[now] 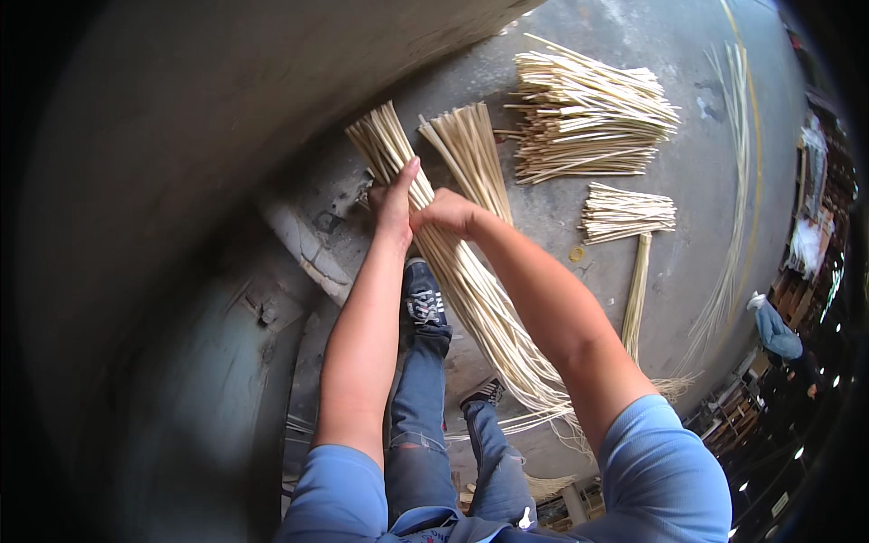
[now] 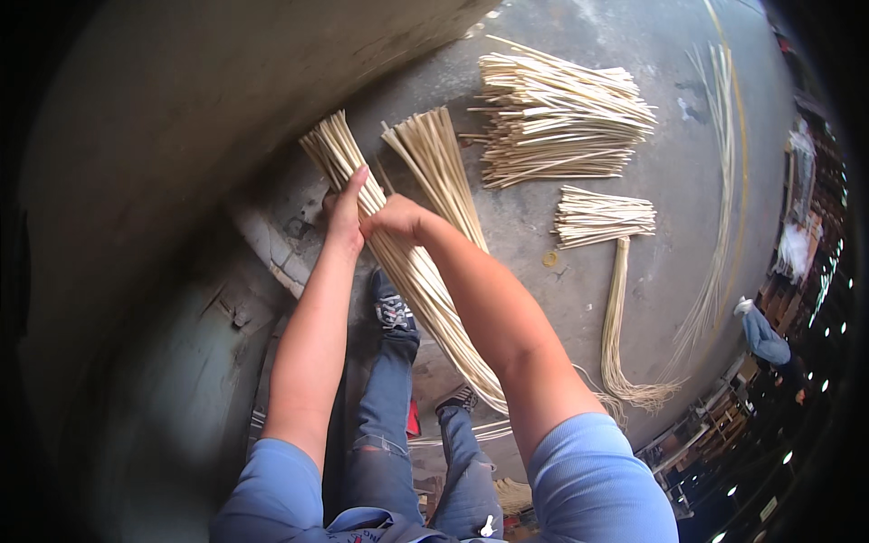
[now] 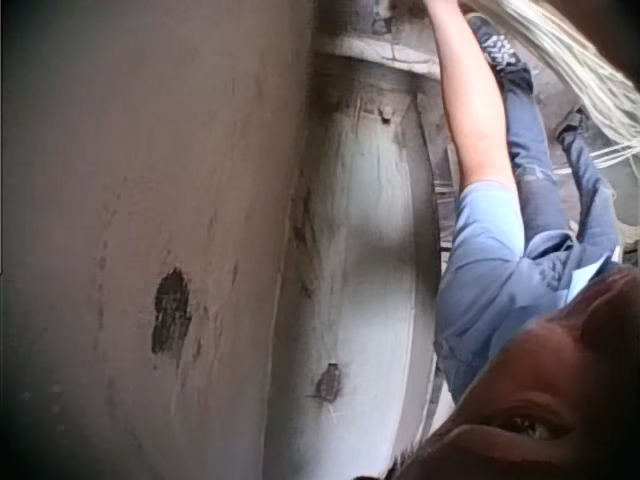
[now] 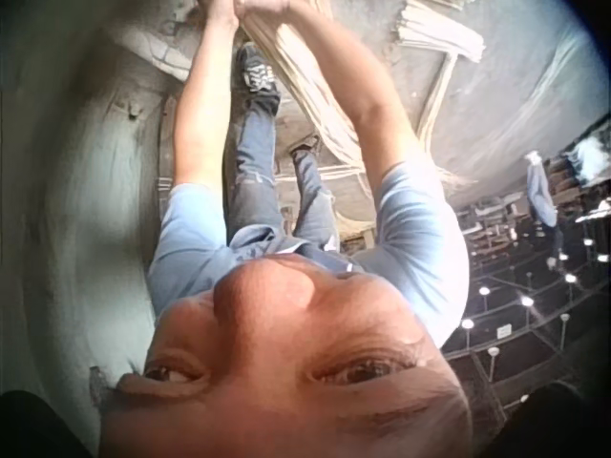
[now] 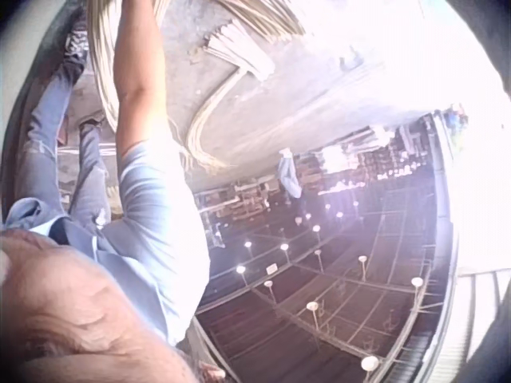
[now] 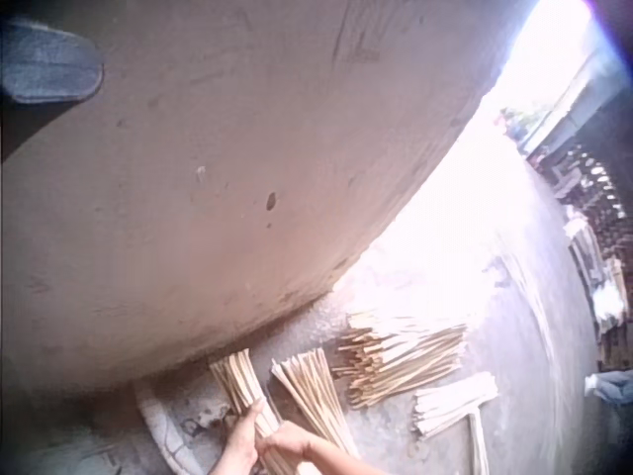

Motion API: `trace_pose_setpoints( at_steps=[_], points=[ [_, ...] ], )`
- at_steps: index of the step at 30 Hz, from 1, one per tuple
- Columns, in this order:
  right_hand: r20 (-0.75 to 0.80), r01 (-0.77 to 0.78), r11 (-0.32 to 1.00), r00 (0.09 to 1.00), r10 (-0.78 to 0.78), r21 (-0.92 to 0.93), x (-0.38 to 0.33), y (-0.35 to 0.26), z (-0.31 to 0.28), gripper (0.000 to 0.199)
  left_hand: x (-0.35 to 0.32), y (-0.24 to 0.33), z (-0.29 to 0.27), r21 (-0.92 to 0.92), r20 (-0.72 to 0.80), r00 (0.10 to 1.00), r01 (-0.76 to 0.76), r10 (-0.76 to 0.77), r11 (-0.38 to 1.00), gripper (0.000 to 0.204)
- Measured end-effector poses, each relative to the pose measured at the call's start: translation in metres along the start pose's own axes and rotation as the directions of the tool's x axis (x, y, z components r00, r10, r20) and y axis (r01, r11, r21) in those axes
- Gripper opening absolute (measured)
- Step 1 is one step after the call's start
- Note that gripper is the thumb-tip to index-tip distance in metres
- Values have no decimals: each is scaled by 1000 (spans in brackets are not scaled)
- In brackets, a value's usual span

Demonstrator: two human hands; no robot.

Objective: The person squats on the workshop floor and gathers bundles of thin bamboo sticks, aligns them by hand, and places them into neat piles. The person repeatedly picks up sticks, straightens them, and stacks them into organized bundles.

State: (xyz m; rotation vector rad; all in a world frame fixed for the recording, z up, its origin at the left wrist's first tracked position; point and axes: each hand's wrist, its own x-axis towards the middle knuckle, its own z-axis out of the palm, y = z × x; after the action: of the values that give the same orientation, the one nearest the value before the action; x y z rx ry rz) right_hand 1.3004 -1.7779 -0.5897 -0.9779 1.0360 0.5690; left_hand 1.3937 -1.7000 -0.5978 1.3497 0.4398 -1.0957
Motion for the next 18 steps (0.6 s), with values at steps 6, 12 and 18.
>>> trace_pose_setpoints(
  at_steps=[6, 12, 18],
  points=[
    [-78, -101, 985, 993, 91, -138, -90, 64, -16, 58, -95, -54, 23, 33, -18, 998, 53, -52, 998, 49],
    [-98, -20, 997, 995, 12, -78, -228, 150, -3, 44, -237, -135, 11, 83, 110, 994, 21, -30, 996, 50],
    [-126, -1, 1000, 992, 4, 19, -348, 263, -33, 51, -360, -208, 54, 204, 281, 954, 46, -104, 978, 55]
  ],
)
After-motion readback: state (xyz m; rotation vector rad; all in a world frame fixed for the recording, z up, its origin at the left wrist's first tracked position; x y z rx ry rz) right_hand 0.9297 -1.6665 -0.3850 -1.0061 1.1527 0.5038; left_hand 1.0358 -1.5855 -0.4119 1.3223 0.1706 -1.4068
